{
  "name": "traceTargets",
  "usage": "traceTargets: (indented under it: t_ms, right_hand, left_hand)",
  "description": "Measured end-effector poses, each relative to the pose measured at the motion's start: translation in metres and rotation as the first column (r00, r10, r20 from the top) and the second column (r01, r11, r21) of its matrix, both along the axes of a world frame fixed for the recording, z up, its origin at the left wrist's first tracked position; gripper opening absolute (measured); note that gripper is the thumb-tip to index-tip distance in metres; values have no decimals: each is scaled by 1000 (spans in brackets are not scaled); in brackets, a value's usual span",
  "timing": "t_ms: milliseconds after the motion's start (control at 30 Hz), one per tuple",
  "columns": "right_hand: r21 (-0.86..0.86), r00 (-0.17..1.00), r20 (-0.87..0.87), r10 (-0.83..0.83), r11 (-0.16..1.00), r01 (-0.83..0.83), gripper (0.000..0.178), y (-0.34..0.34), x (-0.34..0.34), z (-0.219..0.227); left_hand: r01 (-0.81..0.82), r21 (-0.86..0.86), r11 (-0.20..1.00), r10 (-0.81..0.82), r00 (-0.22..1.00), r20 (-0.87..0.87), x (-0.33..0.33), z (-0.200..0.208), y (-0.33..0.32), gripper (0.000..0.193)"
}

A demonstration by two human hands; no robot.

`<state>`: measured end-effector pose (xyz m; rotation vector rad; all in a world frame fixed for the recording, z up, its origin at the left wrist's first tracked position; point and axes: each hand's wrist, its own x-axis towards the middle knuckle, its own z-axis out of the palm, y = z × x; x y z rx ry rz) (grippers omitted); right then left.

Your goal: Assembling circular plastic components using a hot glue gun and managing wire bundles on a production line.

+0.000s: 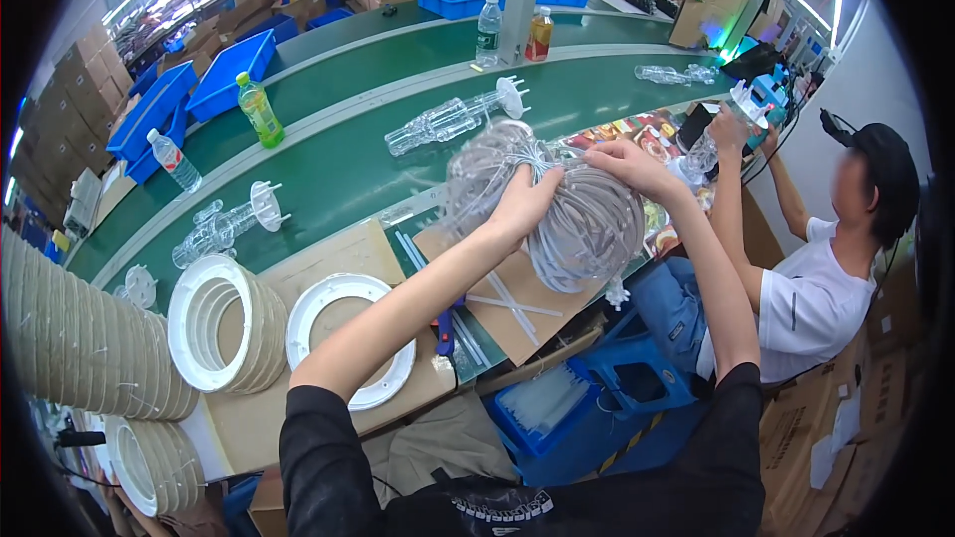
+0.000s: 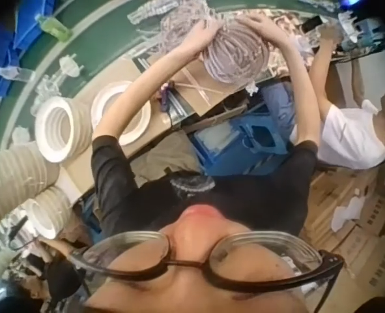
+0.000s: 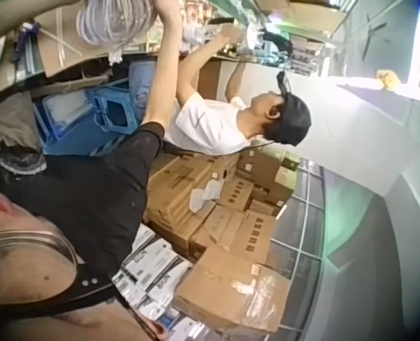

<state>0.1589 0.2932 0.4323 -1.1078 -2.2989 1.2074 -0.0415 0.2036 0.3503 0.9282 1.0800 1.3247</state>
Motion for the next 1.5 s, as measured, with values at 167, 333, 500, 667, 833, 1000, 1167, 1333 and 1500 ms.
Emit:
traceTargets:
  t_ms: [167,333,500,667,833,1000,1167,1333,1500]
  right_hand:
    - [-102,985,174,9,995,9,35,-8,-3,-1]
    - [-246,969,243,-51,963,112,39,-10,2,-2]
    - [-475,980,97,-176,857,201,41,-10,29,-43]
    - [-521,947,-54,-317,818,244,37,-15,53,-59]
    - [-467,953,134,-273,831,303,38,9,76,-77]
    - [-457,915,147,-376,795,400,44,23,98,-110]
    - [-597,907,323,-270,685,416,46,25,70,-92]
    - [-10,903,167,-397,915,404,39,60,123,-151]
    - [560,921,44,-388,773,299,29,-6,58,-79]
  left_hand:
    - [143,10,990,-138,971,-196,-9,-23,-15,57]
    - [192,1,981,-181,926,-332,-10,-14,-26,63]
    - [247,-8,969,-186,705,-685,-14,-15,-26,54]
    - [280,440,853,338,344,-876,-15,-18,-5,51]
    - [528,-38,848,-101,90,-991,-16,-73,-5,52]
    - [552,-89,829,-82,-36,-996,-40,-72,-36,49]
    - [589,-147,794,-73,-147,-986,-82,-68,-61,31]
    - [676,-163,718,-173,-53,-983,-76,-59,-52,19]
    - [614,-171,770,-121,-122,-985,-86,-48,-73,14]
